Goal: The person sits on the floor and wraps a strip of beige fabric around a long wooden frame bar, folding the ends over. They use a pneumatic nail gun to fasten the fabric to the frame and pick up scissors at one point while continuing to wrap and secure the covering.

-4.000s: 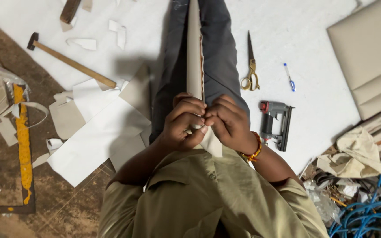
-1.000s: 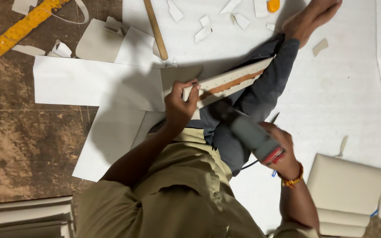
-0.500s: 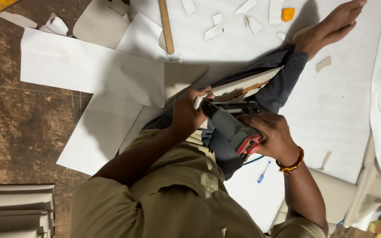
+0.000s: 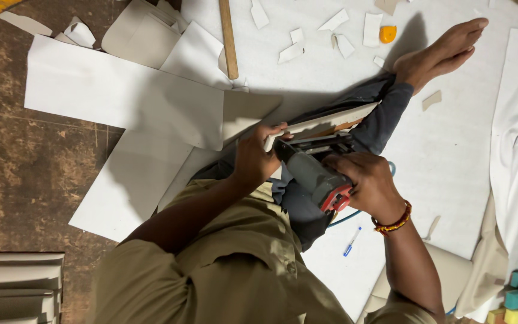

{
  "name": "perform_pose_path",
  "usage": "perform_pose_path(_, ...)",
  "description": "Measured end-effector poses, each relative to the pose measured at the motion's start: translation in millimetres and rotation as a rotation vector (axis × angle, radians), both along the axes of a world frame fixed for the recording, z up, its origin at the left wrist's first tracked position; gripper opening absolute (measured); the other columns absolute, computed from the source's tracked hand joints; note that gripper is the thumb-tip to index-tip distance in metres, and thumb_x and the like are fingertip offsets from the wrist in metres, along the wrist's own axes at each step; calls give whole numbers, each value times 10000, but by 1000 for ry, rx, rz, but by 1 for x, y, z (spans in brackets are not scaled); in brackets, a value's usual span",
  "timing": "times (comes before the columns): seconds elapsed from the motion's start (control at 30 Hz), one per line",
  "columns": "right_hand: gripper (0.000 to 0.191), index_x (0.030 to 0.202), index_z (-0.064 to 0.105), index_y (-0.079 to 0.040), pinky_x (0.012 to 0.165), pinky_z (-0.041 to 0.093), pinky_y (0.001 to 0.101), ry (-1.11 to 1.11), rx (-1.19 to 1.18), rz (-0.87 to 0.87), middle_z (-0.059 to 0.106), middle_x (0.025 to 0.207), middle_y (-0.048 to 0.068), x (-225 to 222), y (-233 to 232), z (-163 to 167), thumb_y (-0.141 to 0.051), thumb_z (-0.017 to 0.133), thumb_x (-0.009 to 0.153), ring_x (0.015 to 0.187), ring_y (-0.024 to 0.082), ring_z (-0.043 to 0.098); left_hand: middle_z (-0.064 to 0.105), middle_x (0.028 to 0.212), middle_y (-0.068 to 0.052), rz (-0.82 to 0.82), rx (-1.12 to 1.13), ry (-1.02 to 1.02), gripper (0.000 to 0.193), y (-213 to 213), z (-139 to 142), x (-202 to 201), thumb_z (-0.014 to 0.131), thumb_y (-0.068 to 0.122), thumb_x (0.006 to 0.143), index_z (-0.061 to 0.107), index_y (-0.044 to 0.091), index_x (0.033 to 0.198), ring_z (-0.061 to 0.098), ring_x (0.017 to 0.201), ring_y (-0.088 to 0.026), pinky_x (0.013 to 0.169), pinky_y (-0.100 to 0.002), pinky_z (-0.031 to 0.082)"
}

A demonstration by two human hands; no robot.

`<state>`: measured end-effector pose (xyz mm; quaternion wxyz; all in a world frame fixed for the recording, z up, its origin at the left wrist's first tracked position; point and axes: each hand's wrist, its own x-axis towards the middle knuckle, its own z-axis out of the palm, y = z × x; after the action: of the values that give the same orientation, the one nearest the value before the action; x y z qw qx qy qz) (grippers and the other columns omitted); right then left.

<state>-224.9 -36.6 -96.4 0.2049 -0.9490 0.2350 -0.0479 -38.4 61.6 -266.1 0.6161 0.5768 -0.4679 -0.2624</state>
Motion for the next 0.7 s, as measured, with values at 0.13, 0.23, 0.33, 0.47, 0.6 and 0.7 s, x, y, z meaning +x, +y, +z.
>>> perform_pose_path(0.13, 492, 1031, 740, -30, 707, 555, 408, 1, 25, -3, 738, 900, 156, 5, -2, -3, -218, 874, 596, 788, 345, 709, 780, 1124, -139, 101, 88, 20, 410, -4, -1, -1, 867, 101, 892, 541, 63, 1137, 790, 1020, -279, 869, -354, 617)
perform_pose_path(0.23, 577, 1127, 718, -3, 713, 556, 398, -52, 66, -17, 733, 924, 167, -2, -1, -3, -243, 858, 622, 785, 340, 708, 778, 1166, -153, 43, 74, 77, 485, -4, 0, 0, 856, 93, 859, 557, 69, 1241, 799, 1034, -265, 883, -346, 625)
perform_pose_path(0.33, 600, 1182, 641, 3, 757, 572, 370, -166, 69, -33, 726, 1076, 220, -25, 4, -3, -276, 850, 693, 852, 329, 726, 787, 1094, -93, 42, 174, 160, 795, -6, 4, 2, 791, 164, 892, 331, -4, 1518, 780, 928, -220, 831, -313, 600)
perform_pose_path(0.47, 613, 1284, 573, 27, 754, 557, 323, -136, 110, -474, 721, 975, 167, -96, 44, -1, -144, 791, 737, 834, 245, 729, 794, 1078, -89, 25, 245, 176, 820, -9, 15, 5, 786, 241, 902, 318, 3, 1531, 775, 830, -214, 762, -300, 581)
perform_pose_path(0.6, 541, 1288, 504, 13, 811, 540, 312, -212, 85, -1049, 679, 1021, 143, -170, 112, -29, -101, 784, 839, 879, 180, 648, 790, 1105, -116, -3, 259, 152, 632, -13, 27, 8, 759, 249, 930, 485, 20, 1452, 769, 931, -231, 845, -317, 570)
perform_pose_path(0.7, 599, 1371, 434, -4, 866, 542, 343, -284, 120, -1246, 671, 1114, 143, -216, 168, -73, -96, 761, 878, 970, 197, 650, 748, 1229, -146, -214, 204, 153, 388, -23, 34, 11, 680, 217, 1036, 611, 34, 1372, 723, 1148, -232, 1014, -324, 538)
